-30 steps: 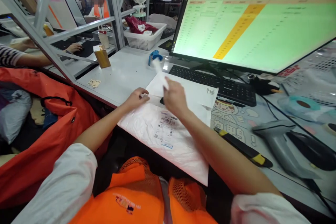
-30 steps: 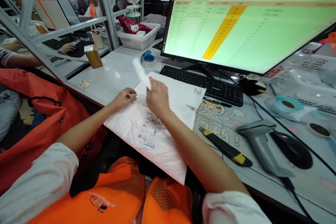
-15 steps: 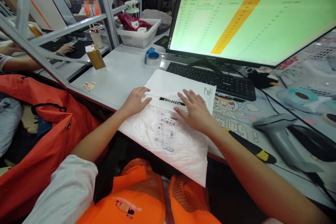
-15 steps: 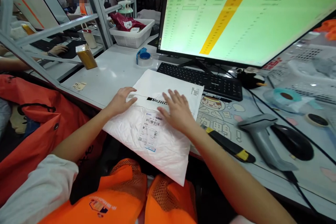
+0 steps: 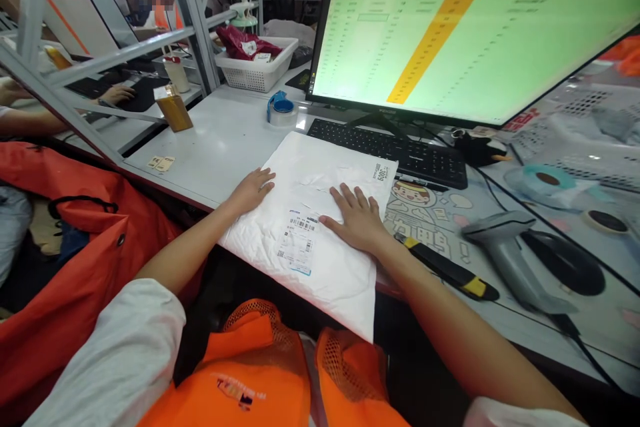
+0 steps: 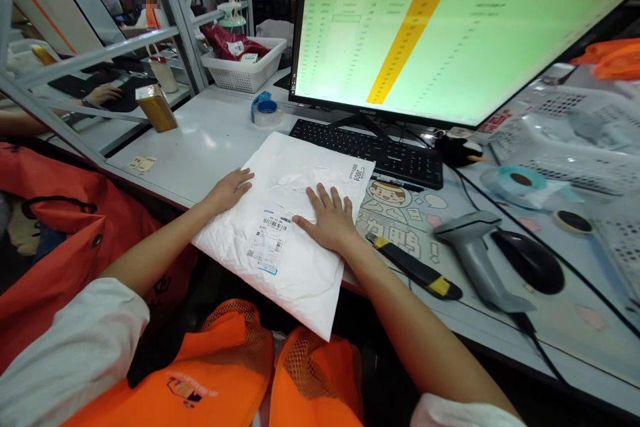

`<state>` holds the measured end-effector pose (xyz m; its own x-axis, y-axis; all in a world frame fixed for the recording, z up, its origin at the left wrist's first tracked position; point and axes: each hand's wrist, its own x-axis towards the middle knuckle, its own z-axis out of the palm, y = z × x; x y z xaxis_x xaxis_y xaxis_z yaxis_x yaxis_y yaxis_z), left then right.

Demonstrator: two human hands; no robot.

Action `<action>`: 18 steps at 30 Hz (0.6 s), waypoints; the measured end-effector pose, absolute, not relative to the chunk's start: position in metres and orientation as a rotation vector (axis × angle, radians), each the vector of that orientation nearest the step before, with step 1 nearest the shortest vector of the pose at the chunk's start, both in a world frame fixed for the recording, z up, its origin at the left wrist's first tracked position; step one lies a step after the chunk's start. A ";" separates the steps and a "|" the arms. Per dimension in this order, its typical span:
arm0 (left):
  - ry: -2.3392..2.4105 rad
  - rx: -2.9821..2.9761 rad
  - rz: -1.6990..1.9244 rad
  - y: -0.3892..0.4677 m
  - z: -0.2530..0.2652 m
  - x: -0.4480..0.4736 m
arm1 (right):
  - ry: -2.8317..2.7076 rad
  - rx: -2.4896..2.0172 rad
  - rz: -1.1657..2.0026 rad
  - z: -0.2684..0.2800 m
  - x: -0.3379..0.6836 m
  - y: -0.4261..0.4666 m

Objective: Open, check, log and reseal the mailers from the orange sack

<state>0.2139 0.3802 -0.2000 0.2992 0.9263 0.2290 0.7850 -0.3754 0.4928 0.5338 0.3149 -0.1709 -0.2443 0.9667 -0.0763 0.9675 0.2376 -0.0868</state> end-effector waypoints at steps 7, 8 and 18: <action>1.579 2.369 0.708 0.377 -0.182 0.219 | 2.666 1.943 -0.118 -0.149 0.538 0.298; 1.564 2.403 0.702 0.375 -0.178 0.223 | 2.653 1.932 -0.133 -0.152 0.537 0.298; 1.565 2.447 0.314 0.368 -0.185 0.241 | 2.589 1.917 -0.211 -0.183 0.536 0.305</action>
